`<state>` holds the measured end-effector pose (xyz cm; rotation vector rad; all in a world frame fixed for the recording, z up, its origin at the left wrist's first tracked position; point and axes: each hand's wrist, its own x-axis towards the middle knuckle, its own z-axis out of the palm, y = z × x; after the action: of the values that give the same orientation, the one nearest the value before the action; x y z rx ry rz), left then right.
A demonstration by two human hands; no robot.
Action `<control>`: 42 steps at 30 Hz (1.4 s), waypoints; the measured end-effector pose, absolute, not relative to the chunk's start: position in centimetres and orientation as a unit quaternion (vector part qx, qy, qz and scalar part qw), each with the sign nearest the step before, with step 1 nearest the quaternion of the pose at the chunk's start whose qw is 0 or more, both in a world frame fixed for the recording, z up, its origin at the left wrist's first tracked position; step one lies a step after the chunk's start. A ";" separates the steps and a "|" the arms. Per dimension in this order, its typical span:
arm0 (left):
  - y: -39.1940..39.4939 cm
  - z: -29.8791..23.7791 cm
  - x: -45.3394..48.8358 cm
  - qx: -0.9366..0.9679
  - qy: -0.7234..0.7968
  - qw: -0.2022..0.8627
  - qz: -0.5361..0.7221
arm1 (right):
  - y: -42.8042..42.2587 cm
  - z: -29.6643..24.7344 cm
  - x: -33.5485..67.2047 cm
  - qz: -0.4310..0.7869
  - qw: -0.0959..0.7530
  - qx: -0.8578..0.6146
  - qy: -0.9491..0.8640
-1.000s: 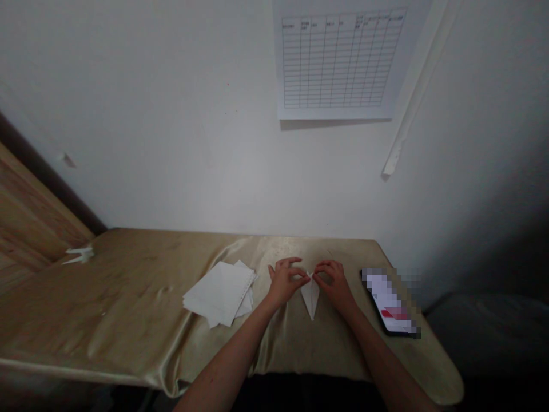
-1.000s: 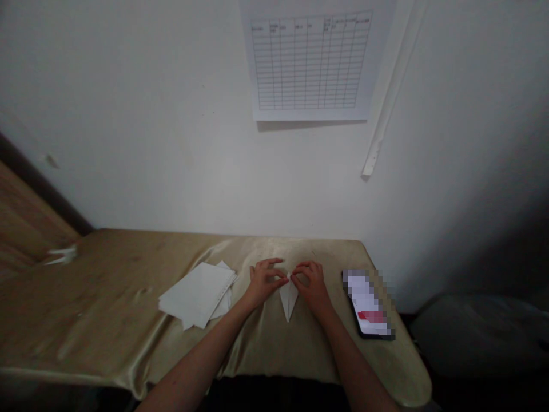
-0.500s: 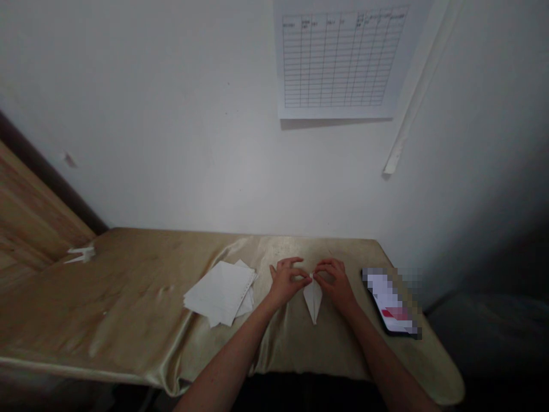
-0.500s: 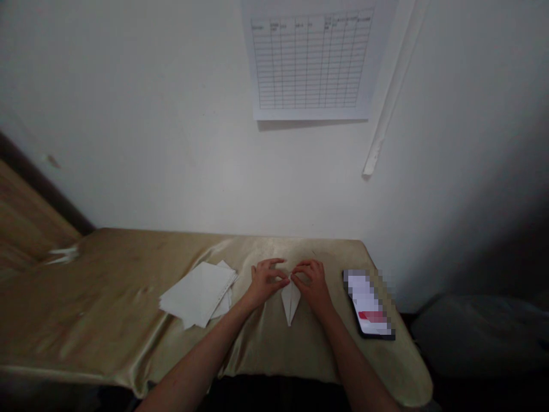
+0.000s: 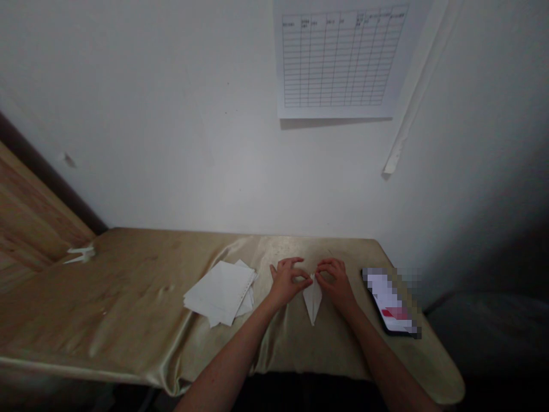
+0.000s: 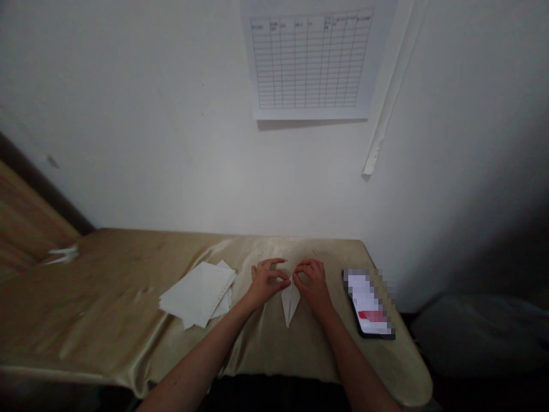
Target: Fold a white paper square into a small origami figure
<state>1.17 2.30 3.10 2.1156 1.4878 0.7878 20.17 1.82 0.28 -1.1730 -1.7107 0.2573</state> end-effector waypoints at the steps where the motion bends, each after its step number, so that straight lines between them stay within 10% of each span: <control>1: 2.3 3.1 1.2 0.765 0.536 0.218 0.284 | 1.8 0.3 20.1 0.109 0.501 -0.487 -0.707; 42: 2.4 3.3 1.2 0.759 0.538 0.221 0.292 | 1.6 0.6 20.1 0.114 0.491 -0.472 -0.723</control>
<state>1.20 2.38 3.31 2.0976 1.4881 0.8067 20.08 1.57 0.63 -1.1455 -1.7557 0.2767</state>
